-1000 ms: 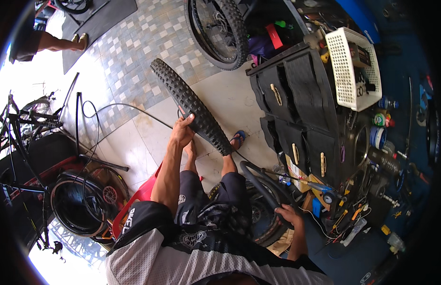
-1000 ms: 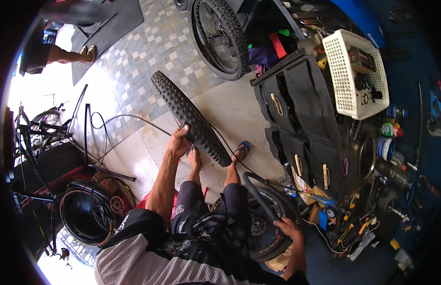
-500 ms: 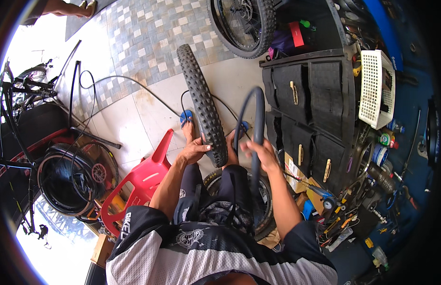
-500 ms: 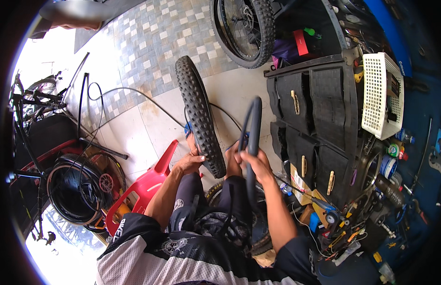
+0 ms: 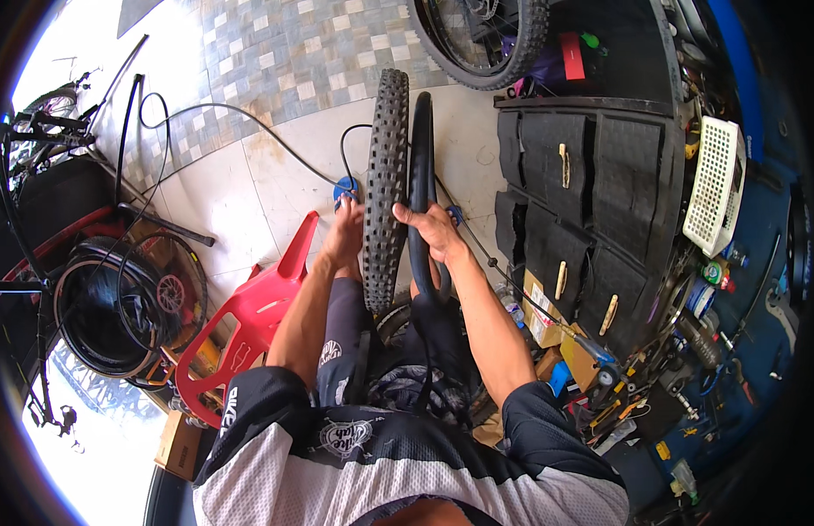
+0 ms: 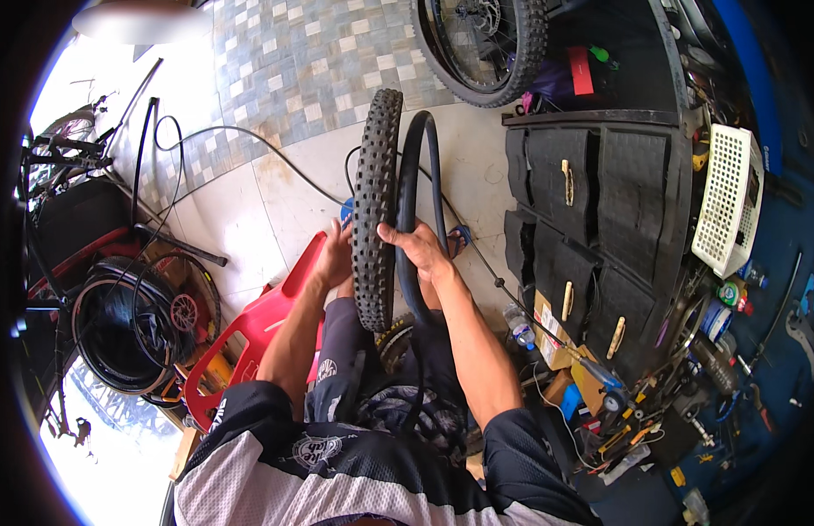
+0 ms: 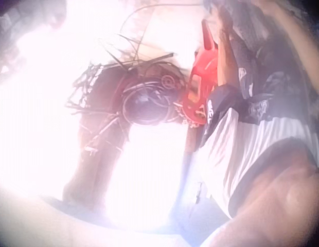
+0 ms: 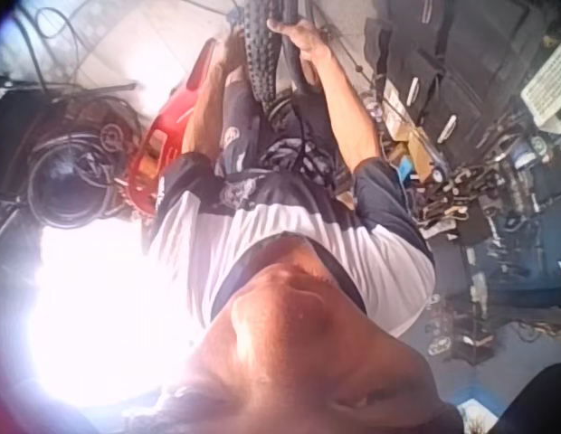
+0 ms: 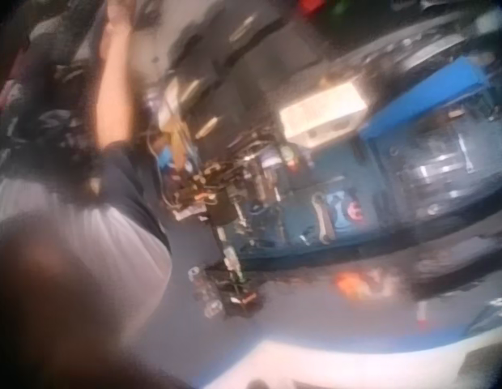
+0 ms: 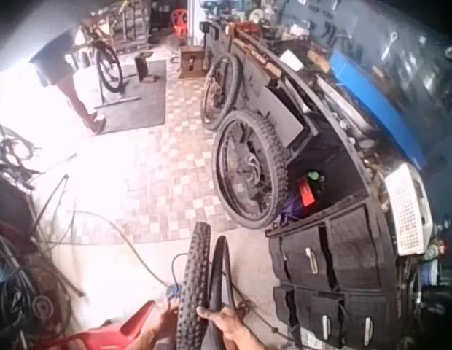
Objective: The person unpacks a new bicycle tire and inner tube from a paper bag, inflates the tube with a hand pump, and then seats the tire onto a bicycle rim. The person works in a bicycle repair shop with tools and parts visible on the walls and workbench.
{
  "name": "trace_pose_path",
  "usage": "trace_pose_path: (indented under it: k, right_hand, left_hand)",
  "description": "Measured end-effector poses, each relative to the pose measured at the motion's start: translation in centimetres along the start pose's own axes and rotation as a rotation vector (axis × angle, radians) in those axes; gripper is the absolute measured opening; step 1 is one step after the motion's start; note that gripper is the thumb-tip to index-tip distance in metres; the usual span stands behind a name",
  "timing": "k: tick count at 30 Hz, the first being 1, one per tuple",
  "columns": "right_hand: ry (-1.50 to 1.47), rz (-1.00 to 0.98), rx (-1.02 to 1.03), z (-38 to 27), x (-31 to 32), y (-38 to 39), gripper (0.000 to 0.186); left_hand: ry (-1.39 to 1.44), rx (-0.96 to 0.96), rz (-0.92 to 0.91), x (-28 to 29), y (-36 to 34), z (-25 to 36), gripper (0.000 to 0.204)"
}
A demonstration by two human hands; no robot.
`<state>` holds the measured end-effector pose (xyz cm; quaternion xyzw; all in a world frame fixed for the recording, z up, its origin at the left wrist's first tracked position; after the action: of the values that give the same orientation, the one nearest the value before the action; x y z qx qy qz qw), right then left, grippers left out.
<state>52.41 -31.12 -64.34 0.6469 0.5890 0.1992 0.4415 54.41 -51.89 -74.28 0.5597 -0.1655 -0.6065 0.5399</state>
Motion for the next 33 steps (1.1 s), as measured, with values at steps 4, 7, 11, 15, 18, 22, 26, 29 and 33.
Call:
trace_pose_path:
  k: [4, 7, 11, 15, 18, 22, 26, 29, 33]
  right_hand:
    - [0.087, 0.029, -0.007, 1.9, 0.1, 2.4, 0.073]
    - [0.116, 0.1, 0.032, 3.0, 0.9, 4.6, 0.08]
    - [-0.008, 0.165, -0.056, 3.8, 2.5, 8.5, 0.075]
    - [-0.061, 0.097, 0.186, 4.0, 2.5, 11.5, 0.07]
    - [-0.017, 0.086, 0.089, 4.4, 3.1, 13.3, 0.063]
    - [0.061, 0.065, 0.049, 4.3, 3.9, 13.8, 0.044]
    - [-0.046, -0.002, 0.033, 2.0, 3.5, 12.1, 0.034]
    - [-0.127, 0.005, 0.188, -2.2, 3.2, 10.7, 0.036]
    - [-0.27, -0.017, 0.189, -6.9, 1.4, 9.1, 0.035]
  left_hand:
    - [0.061, 0.054, -0.127, -4.2, -2.0, 6.8, 0.074]
    - [-0.046, 0.057, -0.057, -7.0, -2.3, 9.7, 0.064]
    - [0.092, 0.093, -0.113, -8.8, 1.0, 8.1, 0.056]
    - [0.197, -0.018, -0.251, -9.2, 5.5, 6.1, 0.065]
    - [0.178, -0.019, -0.202, -9.7, 7.7, 5.9, 0.068]
    - [0.223, -0.015, -0.268, -10.7, 10.1, 6.5, 0.062]
    - [0.305, -0.036, -0.295, -11.6, 11.9, 6.2, 0.063]
    - [0.263, -0.037, -0.301, -11.8, 12.9, 6.1, 0.065]
    - [0.258, -0.001, -0.352, -12.3, 14.1, 5.9, 0.07]
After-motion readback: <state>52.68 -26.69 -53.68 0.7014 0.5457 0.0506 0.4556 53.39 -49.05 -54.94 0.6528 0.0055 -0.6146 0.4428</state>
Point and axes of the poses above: each hand's wrist, its own y-axis away from the middle knuckle, its own x-axis out of the back of the hand, z = x × y, the point moved 2 cm from there along -y, towards the middle knuckle, and after that the axes turned 9 degrees about z, right-handed, at the moved point
